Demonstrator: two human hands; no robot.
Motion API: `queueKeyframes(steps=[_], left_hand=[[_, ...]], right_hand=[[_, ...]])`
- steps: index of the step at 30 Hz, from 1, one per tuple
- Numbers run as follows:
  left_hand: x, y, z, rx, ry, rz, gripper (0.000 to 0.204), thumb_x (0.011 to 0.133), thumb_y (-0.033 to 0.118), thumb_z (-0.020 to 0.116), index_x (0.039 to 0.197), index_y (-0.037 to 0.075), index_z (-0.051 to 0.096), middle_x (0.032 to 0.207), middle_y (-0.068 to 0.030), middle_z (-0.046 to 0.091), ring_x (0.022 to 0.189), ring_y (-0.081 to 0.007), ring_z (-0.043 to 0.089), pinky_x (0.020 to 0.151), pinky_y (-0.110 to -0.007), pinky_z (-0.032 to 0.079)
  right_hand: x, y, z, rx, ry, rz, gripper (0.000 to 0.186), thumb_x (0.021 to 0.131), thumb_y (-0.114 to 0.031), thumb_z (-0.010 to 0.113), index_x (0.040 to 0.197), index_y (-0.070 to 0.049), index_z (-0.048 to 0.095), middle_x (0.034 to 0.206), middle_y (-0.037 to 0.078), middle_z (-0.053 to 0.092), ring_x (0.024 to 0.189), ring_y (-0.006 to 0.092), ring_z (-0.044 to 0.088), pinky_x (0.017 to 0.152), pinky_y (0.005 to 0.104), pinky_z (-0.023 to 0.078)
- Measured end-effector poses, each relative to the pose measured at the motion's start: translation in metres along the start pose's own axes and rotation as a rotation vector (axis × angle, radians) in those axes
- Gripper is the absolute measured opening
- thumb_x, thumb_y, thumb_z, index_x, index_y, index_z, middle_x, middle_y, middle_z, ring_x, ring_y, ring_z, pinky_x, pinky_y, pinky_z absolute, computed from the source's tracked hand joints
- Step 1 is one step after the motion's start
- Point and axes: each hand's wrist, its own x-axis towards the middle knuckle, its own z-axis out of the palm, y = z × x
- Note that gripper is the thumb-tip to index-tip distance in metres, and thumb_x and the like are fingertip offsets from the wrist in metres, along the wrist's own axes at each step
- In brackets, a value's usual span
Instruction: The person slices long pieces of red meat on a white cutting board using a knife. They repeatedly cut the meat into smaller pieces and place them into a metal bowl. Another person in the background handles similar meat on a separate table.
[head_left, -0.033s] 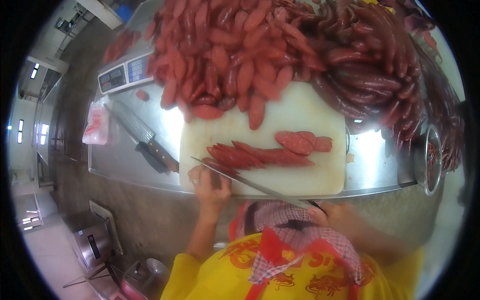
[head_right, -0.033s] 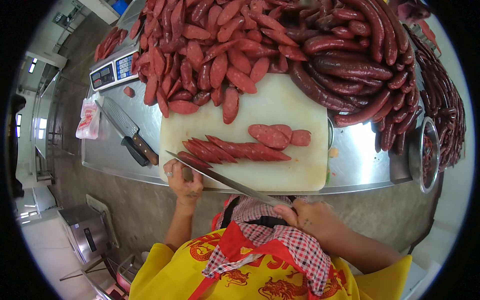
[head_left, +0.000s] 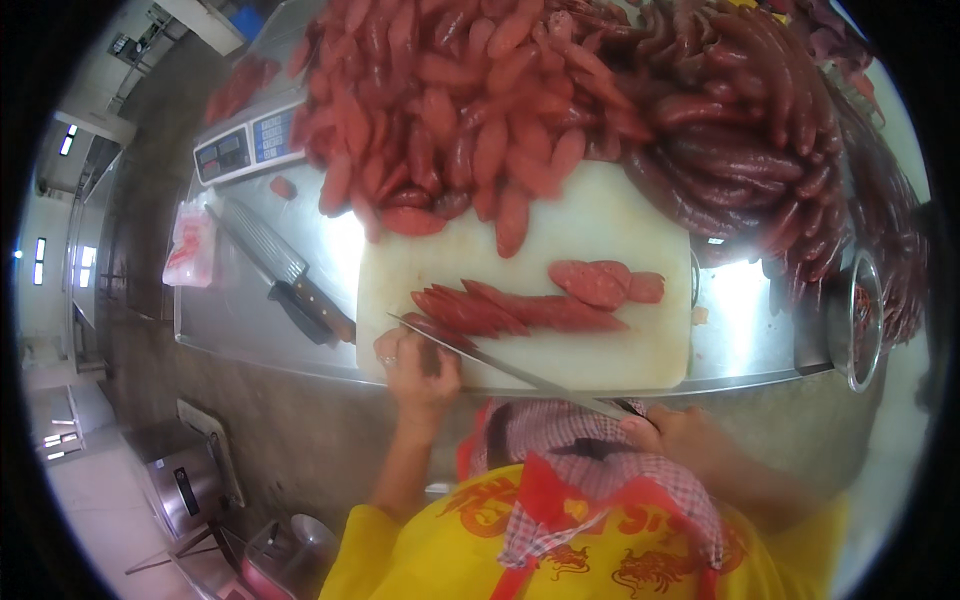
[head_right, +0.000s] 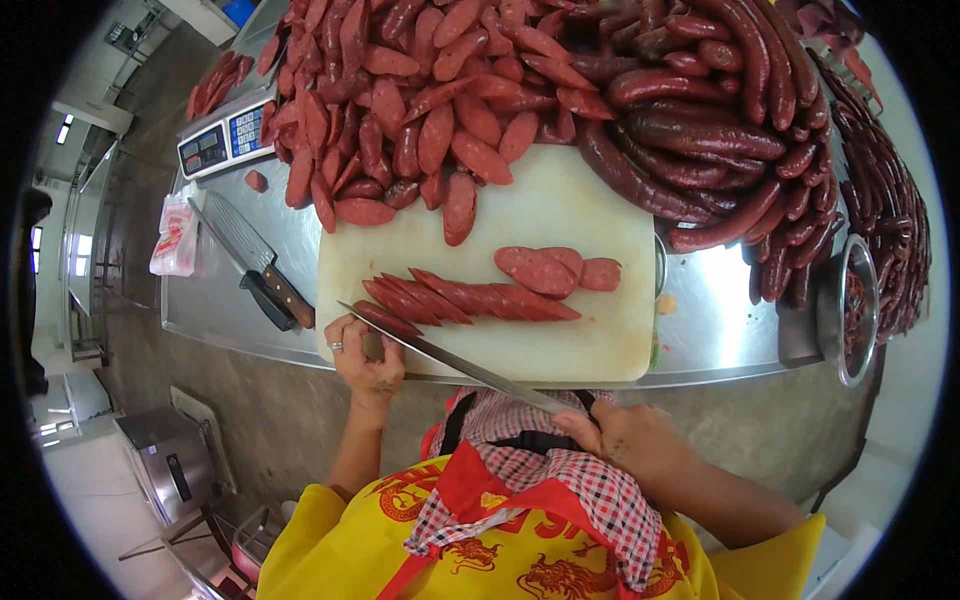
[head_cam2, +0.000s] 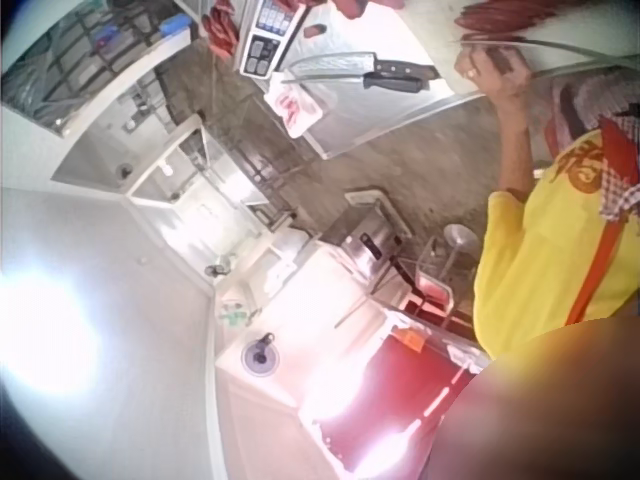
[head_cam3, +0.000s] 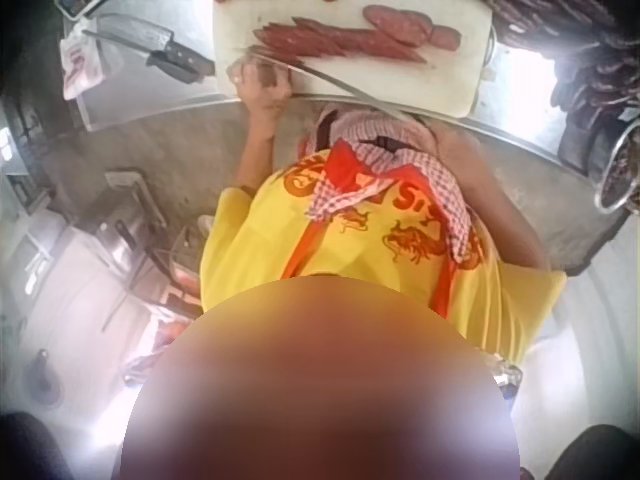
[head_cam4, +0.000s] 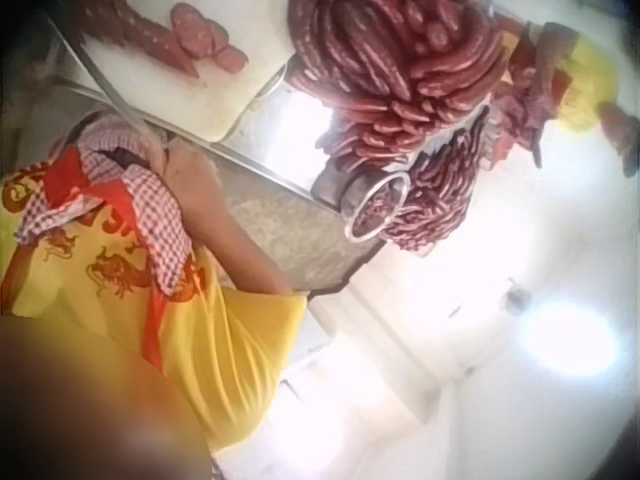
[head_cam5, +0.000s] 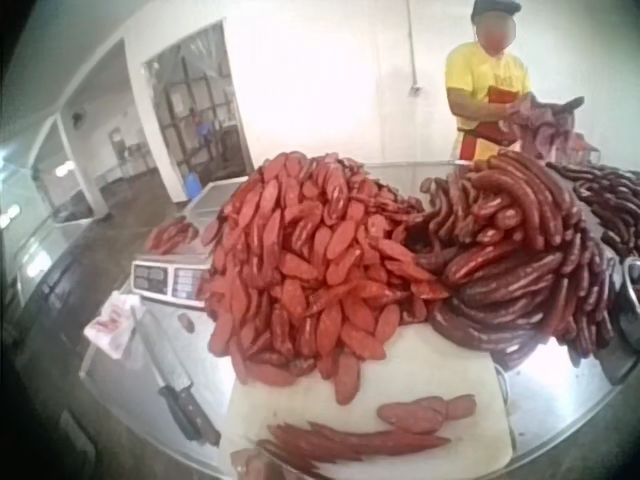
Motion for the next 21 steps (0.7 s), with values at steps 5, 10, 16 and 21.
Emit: queueKeyframes(steps=[5, 10, 16, 21], left_hand=[[0.005, -0.005, 0.004, -0.06, -0.005, 0.025, 0.031, 0.065, 0.001, 0.064, 0.096, 0.003, 0.059, 0.096, -0.0153, 0.057, 0.091, -0.0329, 0.052, 0.08, -0.041, 0.044], [0.007, -0.006, 0.001, -0.072, -0.031, 0.037, 0.022, 0.067, -0.003, 0.063, 0.088, 0.001, 0.058, 0.092, -0.0142, 0.056, 0.087, -0.0305, 0.055, 0.079, -0.037, 0.046], [0.007, -0.005, 0.0, -0.096, -0.033, 0.014, 0.02, 0.069, -0.003, 0.063, 0.088, 0.002, 0.058, 0.093, -0.0142, 0.056, 0.088, -0.0306, 0.055, 0.079, -0.037, 0.046], [0.002, -0.001, 0.001, -0.044, 0.0, 0.019, 0.019, 0.071, -0.002, 0.064, 0.088, 0.003, 0.057, 0.095, -0.0138, 0.056, 0.09, -0.0296, 0.054, 0.081, -0.037, 0.046]], right_hand=[[-0.022, 0.022, 0.0, -0.055, -0.033, -0.008, 0.065, 0.096, -0.059, 0.039, 0.087, 0.002, 0.058, 0.071, 0.025, 0.062, 0.069, 0.045, 0.062, 0.065, 0.0487, 0.051], [-0.005, 0.012, 0.004, -0.022, -0.024, -0.067, 0.065, 0.096, -0.058, 0.039, 0.091, 0.004, 0.059, 0.07, 0.027, 0.062, 0.071, 0.046, 0.063, 0.066, 0.0487, 0.052], [0.096, -0.017, 0.036, -0.219, 0.055, -0.408, 0.051, 0.101, -0.042, 0.039, 0.097, 0.001, 0.067, 0.08, 0.025, 0.064, 0.074, 0.0452, 0.064, 0.07, 0.0488, 0.052], [0.134, -0.037, 0.037, -0.009, -0.001, -0.264, 0.052, 0.103, -0.04, 0.031, 0.105, -0.001, 0.066, 0.077, 0.023, 0.063, 0.08, 0.0432, 0.064, 0.075, 0.0486, 0.051]])
